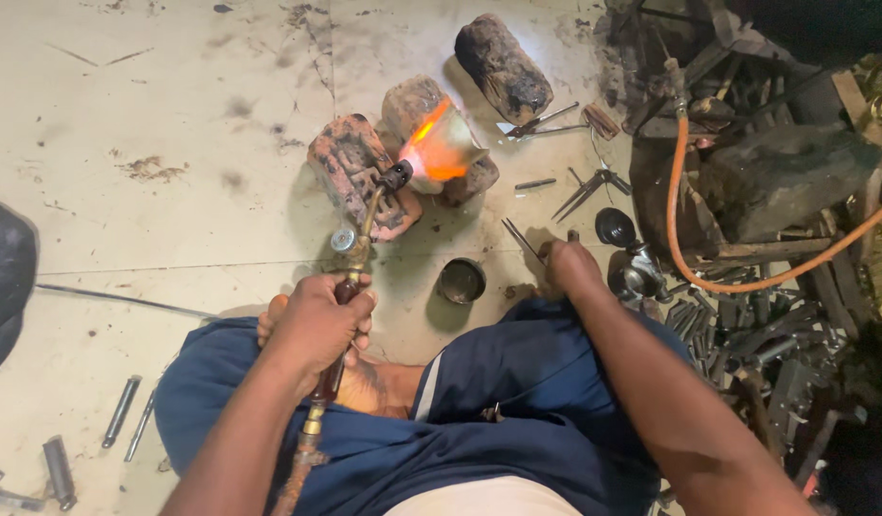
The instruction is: The person applies a dark liquid from a small container onto the rim of a white ceramic object using a brush. The person then uses a blowtorch to heat the object while continuing to apply the liquid.
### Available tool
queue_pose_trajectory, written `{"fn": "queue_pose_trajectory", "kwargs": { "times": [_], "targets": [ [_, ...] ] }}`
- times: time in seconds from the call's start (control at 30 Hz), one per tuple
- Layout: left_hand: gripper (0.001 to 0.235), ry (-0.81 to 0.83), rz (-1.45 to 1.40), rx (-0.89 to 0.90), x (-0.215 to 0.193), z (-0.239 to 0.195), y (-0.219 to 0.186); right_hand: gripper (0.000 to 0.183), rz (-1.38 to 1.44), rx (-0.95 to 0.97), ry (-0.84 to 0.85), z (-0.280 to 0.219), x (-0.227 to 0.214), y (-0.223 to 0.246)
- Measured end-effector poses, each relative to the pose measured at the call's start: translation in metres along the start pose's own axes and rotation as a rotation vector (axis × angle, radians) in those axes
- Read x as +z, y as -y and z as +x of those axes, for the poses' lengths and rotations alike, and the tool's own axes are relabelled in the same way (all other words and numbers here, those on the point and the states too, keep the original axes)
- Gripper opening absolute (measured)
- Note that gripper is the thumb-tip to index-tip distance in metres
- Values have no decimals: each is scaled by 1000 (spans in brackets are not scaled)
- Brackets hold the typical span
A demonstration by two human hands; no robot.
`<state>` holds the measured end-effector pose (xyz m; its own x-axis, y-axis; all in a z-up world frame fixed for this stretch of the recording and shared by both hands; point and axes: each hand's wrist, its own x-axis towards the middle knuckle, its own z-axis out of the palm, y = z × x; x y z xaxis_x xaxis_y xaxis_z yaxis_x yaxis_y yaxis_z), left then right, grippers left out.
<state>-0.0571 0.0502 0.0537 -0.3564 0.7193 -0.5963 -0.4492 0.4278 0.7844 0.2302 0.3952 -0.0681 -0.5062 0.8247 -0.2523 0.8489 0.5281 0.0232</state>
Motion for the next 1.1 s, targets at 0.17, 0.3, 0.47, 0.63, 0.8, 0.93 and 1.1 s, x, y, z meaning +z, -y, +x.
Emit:
{"fn": "queue_pose_trajectory", "kwargs": {
  "times": [0.17,0.3,0.47,0.63,0.8,0.93,1.1],
  "targets": [
    [30,-67,174,-63,-6,-9,-19,34,-99,27,77,-2,6,6],
    [26,-128,289,-87,-6,-17,-19,51,-115,58,124,-9,-4,18],
    [18,-30,161,-46,1,-20,-3,40,75,21,-108,-29,-35,44],
    [18,-73,208,-51,2,-23,-2,32,184,-272,-254,-95,-82,49],
    [16,-128,199,6,5,-29,-7,29,294,-100,-204,-146,-118,17],
    [12,-131,155,5,8,-27,-8,24,176,-99,-152,-130,-122,-16],
    [15,-223,232,26,9,-24,10,27,186,-86,39,-106,-79,-10]
  ]
}}
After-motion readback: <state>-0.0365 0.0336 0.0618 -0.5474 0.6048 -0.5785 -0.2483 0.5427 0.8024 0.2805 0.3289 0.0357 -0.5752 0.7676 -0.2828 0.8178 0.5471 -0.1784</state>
